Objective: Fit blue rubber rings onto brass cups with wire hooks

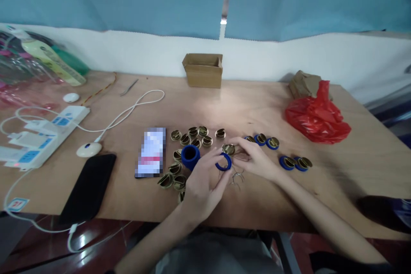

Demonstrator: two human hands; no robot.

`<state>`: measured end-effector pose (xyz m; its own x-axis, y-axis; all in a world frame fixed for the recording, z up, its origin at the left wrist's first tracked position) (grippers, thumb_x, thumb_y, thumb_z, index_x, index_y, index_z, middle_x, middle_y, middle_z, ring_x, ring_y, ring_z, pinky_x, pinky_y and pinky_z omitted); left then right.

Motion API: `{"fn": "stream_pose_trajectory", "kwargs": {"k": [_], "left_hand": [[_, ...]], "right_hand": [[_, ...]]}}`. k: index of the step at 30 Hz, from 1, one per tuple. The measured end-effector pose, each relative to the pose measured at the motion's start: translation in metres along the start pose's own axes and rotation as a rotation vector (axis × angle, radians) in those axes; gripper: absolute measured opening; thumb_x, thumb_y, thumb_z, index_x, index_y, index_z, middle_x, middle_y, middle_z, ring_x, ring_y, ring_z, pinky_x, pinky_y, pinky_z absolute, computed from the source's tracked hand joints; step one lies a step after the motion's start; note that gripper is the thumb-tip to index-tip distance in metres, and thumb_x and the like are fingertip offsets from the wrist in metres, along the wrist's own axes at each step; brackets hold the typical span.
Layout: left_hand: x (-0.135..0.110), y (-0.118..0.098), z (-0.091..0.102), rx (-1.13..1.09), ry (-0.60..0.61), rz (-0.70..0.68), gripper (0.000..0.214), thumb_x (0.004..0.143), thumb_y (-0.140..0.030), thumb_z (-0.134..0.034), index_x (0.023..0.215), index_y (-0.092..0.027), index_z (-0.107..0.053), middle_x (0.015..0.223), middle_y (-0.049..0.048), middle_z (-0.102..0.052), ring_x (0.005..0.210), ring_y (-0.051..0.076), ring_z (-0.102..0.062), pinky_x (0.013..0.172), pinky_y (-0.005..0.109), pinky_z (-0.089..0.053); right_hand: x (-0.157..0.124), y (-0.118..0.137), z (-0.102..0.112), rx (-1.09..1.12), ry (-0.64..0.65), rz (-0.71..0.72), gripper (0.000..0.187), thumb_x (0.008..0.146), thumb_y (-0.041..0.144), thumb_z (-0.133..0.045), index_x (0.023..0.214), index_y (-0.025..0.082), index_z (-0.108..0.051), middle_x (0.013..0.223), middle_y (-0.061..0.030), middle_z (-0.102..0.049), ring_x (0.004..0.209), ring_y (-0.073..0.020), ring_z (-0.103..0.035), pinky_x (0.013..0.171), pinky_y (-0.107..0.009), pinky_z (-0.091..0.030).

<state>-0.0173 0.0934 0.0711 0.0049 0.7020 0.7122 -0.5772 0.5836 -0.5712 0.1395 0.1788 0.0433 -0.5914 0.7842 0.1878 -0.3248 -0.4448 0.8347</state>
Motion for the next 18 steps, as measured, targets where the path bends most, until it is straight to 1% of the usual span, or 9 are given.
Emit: {"fn": "stream_pose_trajectory", "kwargs": {"k": [3,6,9,12,14,16,18], "left_hand": [[0.011,0.002,-0.016,-0.008,0.03,-0.044,0.043,0.091,-0.014,-0.07,0.131,-0.015,-0.054,0.124,0.0136,-0.072,0.122,0.025,-0.069,0.103,0.041,-0.06],[0.012,0.002,-0.03,0.007,0.068,-0.087,0.047,0.093,-0.016,-0.069,0.136,-0.015,-0.05,0.125,0.0144,-0.072,0.122,0.025,-0.069,0.103,0.039,-0.061],[0.01,0.001,-0.038,0.028,0.092,-0.114,0.047,0.093,-0.015,-0.067,0.137,-0.016,-0.05,0.124,0.0134,-0.072,0.12,0.024,-0.071,0.1,0.035,-0.062],[0.007,0.0,-0.041,0.028,0.105,-0.119,0.045,0.093,-0.014,-0.066,0.135,-0.016,-0.051,0.124,0.0132,-0.073,0.12,0.023,-0.071,0.1,0.033,-0.061],[0.007,0.002,-0.041,0.017,0.126,-0.071,0.045,0.093,-0.016,-0.066,0.136,-0.017,-0.051,0.124,0.012,-0.073,0.117,0.022,-0.072,0.099,0.032,-0.062],[0.008,0.006,-0.041,-0.004,0.145,-0.001,0.047,0.093,-0.017,-0.067,0.137,-0.018,-0.051,0.124,0.0103,-0.074,0.112,0.021,-0.075,0.098,0.032,-0.062],[0.008,0.01,-0.039,-0.029,0.148,0.036,0.047,0.093,-0.017,-0.068,0.137,-0.019,-0.053,0.124,0.0092,-0.074,0.111,0.021,-0.075,0.097,0.032,-0.063]], "right_hand": [[-0.013,-0.005,0.004,0.062,-0.128,-0.011,0.033,0.086,0.014,-0.065,0.118,0.022,-0.061,0.109,-0.0054,-0.069,0.088,-0.0173,-0.07,0.073,-0.029,-0.06],[-0.021,-0.012,-0.002,0.165,-0.167,-0.045,0.035,0.086,0.015,-0.065,0.12,0.022,-0.061,0.101,-0.0041,-0.07,0.078,-0.0155,-0.069,0.069,-0.029,-0.06],[-0.026,-0.01,-0.006,0.11,-0.219,-0.019,0.036,0.083,0.014,-0.066,0.118,0.022,-0.064,0.1,-0.004,-0.071,0.074,-0.0146,-0.067,0.066,-0.027,-0.058],[-0.03,-0.007,-0.007,0.072,-0.272,-0.003,0.039,0.081,0.01,-0.064,0.118,0.023,-0.065,0.1,-0.0036,-0.07,0.073,-0.014,-0.065,0.064,-0.026,-0.056],[-0.032,-0.008,-0.009,0.164,-0.258,-0.037,0.04,0.084,0.011,-0.063,0.122,0.024,-0.062,0.103,-0.0045,-0.07,0.077,-0.0154,-0.068,0.068,-0.028,-0.057],[-0.034,-0.008,-0.013,0.338,-0.195,-0.07,0.04,0.09,0.015,-0.059,0.129,0.025,-0.056,0.108,-0.0062,-0.069,0.087,-0.0182,-0.071,0.075,-0.031,-0.06],[-0.034,-0.005,-0.016,0.484,-0.143,-0.08,0.041,0.093,0.019,-0.056,0.133,0.026,-0.05,0.115,-0.008,-0.068,0.098,-0.0207,-0.071,0.08,-0.034,-0.061]]}}
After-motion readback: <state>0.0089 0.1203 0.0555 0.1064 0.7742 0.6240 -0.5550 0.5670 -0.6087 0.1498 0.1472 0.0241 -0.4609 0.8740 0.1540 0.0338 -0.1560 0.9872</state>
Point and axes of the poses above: each hand's wrist, its own x-axis towards the middle knuckle, its own z-axis out of the back of the hand, y = z × x, the point moved 6 cm from there along x, towards the middle knuckle
